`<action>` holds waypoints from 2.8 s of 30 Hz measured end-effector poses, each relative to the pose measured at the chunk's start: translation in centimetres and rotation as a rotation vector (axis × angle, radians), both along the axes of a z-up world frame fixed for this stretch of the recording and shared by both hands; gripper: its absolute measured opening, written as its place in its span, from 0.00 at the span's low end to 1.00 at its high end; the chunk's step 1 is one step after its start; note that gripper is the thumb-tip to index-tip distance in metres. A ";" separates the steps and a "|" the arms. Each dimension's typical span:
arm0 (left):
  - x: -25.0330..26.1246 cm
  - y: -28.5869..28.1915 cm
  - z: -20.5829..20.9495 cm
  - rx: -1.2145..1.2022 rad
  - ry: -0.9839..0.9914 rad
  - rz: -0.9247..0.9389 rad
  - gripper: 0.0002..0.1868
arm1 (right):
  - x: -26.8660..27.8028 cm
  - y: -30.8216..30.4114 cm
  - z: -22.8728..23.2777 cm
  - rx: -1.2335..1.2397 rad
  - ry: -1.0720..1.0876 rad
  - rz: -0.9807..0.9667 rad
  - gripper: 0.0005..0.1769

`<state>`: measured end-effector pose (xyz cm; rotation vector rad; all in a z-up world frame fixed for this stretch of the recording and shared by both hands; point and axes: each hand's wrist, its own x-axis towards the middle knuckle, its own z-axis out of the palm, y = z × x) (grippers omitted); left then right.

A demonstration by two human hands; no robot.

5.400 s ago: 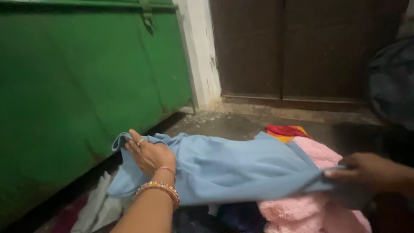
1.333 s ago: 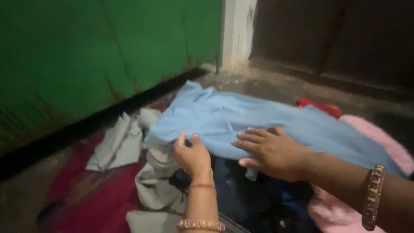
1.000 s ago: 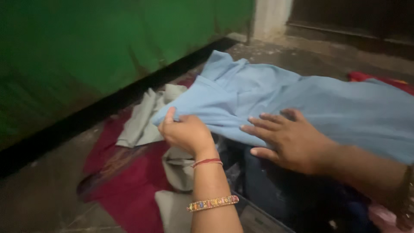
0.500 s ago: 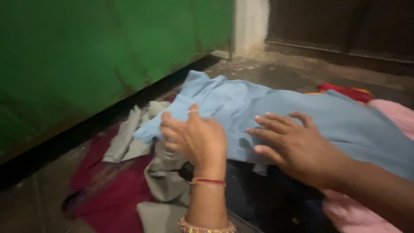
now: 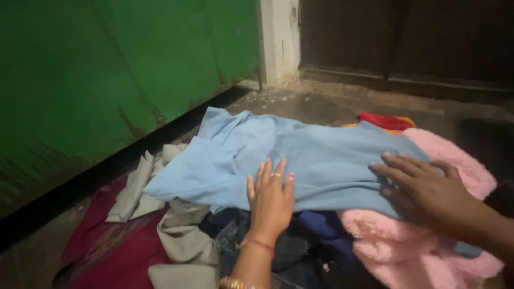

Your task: The person folds a light blue garment and a pink fluffy garment by hand. The blue garment is folded into a compact rectangle and placed into a black suitcase. The pink garment is folded and placed on top of the blue garment inside the suitcase.

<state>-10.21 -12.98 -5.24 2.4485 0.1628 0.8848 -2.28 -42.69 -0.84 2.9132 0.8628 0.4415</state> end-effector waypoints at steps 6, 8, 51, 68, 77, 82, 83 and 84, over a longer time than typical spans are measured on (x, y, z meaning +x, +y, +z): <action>-2.0 -2.9 2.8 0.056 -0.066 -0.120 0.19 | -1.1 -0.2 1.4 0.146 -0.005 0.050 0.29; -2.7 -3.3 4.8 0.128 0.002 -0.177 0.19 | -1.7 0.5 3.0 0.094 0.050 -0.026 0.29; 18.6 -5.3 7.4 0.355 0.578 -0.388 0.27 | 25.2 -5.1 -6.4 0.668 0.552 -0.373 0.33; 17.9 -5.4 6.6 0.118 0.611 -0.271 0.28 | 15.6 -7.8 5.3 2.009 0.750 -0.623 0.20; 22.3 -11.5 12.0 0.048 0.156 -0.495 0.30 | 10.4 -7.1 11.9 1.603 0.977 -0.258 0.19; 22.0 -16.7 15.2 0.186 0.281 -0.570 0.29 | 10.6 -6.1 11.7 1.367 0.943 0.205 0.16; 22.0 -17.1 15.7 0.250 0.288 -0.576 0.24 | 10.9 -6.2 11.7 1.278 0.883 0.188 0.15; 21.9 -17.3 16.1 0.250 0.314 -0.538 0.22 | 11.2 -6.3 11.6 1.250 0.796 0.211 0.14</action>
